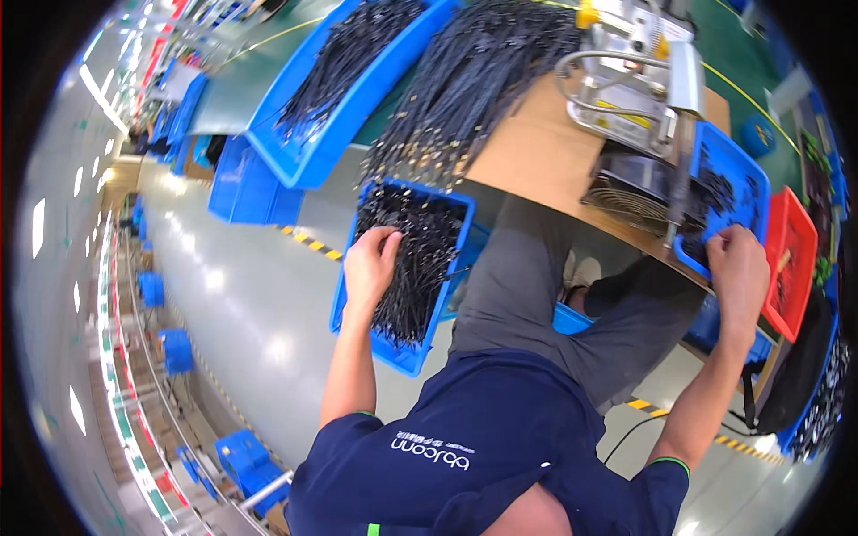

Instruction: The person picks up a cable and a connector, slides a sleeve onto the cable, and fits the connector onto the end. They then press the assembly against a heat tool before placing the completed cable into a blue bin.

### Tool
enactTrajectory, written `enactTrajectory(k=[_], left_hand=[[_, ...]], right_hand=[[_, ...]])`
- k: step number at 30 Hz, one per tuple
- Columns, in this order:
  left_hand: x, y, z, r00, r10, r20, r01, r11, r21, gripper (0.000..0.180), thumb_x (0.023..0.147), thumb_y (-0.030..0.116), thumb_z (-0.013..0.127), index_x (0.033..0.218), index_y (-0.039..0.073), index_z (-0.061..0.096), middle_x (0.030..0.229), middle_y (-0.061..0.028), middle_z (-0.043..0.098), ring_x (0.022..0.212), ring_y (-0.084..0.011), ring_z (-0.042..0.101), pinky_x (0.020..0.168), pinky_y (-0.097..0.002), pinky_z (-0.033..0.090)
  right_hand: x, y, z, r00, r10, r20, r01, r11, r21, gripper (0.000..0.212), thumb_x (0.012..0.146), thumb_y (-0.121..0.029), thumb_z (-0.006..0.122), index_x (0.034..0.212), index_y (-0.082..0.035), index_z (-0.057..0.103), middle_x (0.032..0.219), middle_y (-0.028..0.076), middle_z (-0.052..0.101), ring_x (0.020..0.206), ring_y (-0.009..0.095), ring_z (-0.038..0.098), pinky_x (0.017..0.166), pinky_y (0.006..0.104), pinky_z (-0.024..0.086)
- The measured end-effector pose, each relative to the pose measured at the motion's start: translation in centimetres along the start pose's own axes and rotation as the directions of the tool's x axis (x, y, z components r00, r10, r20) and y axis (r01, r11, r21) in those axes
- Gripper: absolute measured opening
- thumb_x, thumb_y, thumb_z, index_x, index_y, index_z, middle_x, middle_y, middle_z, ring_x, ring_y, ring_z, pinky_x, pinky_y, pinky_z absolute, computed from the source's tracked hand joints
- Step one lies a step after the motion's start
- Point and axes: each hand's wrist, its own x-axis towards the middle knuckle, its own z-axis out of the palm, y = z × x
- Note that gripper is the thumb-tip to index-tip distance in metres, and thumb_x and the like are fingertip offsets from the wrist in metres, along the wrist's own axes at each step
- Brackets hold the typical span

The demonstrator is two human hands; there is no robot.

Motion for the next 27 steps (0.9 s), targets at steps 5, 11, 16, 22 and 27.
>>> enactTrajectory(k=[5, 11, 16, 22, 27], left_hand=[[1.4, -2.9, -1.4, 0.975, 0.032, -0.219, -0.007, 0.994, 0.111, 0.033, 0.105, 0.032, 0.069, 0.117, 0.002, 0.078, 0.106, -0.0225, 0.078, 0.094, -0.0388, 0.077, 0.086, -0.0464, 0.06], [6.3, 6.0, -6.2, 0.903, 0.16, -0.399, -0.237, 0.959, -0.153, 0.011, 0.1, 0.01, 0.072, 0.106, 0.001, 0.077, 0.098, -0.0142, 0.078, 0.083, -0.0251, 0.076, 0.073, -0.0354, 0.06], [11.6, 13.2, -6.2, 0.774, 0.525, -0.354, -0.589, 0.802, -0.099, 0.014, 0.096, 0.012, 0.077, 0.108, 0.004, 0.08, 0.093, -0.0087, 0.076, 0.074, -0.0179, 0.069, 0.069, -0.0311, 0.056], [20.6, 20.4, -0.9, 0.72, 0.658, -0.221, -0.67, 0.742, 0.022, 0.018, 0.095, 0.026, 0.075, 0.098, 0.01, 0.08, 0.093, -0.0094, 0.075, 0.09, -0.0318, 0.073, 0.081, -0.044, 0.058], [22.9, 24.6, 2.3, 0.743, 0.64, -0.197, -0.639, 0.765, 0.074, 0.027, 0.092, 0.035, 0.078, 0.093, 0.009, 0.082, 0.089, -0.013, 0.076, 0.084, -0.0352, 0.075, 0.076, -0.0473, 0.06]], right_hand=[[0.4, 0.3, 0.8, 1.0, 0.012, -0.001, -0.012, 1.0, -0.007, 0.027, 0.095, -0.025, 0.067, 0.099, 0.001, 0.073, 0.099, 0.023, 0.075, 0.092, 0.044, 0.072, 0.081, 0.0501, 0.056], [-1.9, 6.3, 1.6, 0.987, 0.134, -0.086, -0.019, 0.638, 0.77, 0.013, 0.106, -0.012, 0.066, 0.105, 0.0, 0.065, 0.093, 0.002, 0.065, 0.087, 0.01, 0.059, 0.083, 0.0269, 0.048], [-5.4, 2.2, 0.8, 0.974, 0.227, 0.019, -0.101, 0.358, 0.928, 0.023, 0.108, -0.006, 0.066, 0.13, 0.003, 0.068, 0.114, 0.003, 0.07, 0.103, 0.007, 0.062, 0.093, 0.0228, 0.048], [-9.4, -0.6, -0.9, 0.985, 0.172, 0.018, -0.087, 0.402, 0.912, 0.018, 0.108, -0.004, 0.065, 0.123, 0.002, 0.071, 0.11, -0.001, 0.067, 0.097, 0.005, 0.058, 0.086, 0.0204, 0.046], [-12.2, -0.8, -0.2, 0.971, 0.229, 0.066, -0.141, 0.33, 0.934, 0.015, 0.106, -0.002, 0.068, 0.12, 0.002, 0.071, 0.104, -0.003, 0.067, 0.09, 0.002, 0.057, 0.079, 0.018, 0.044]])
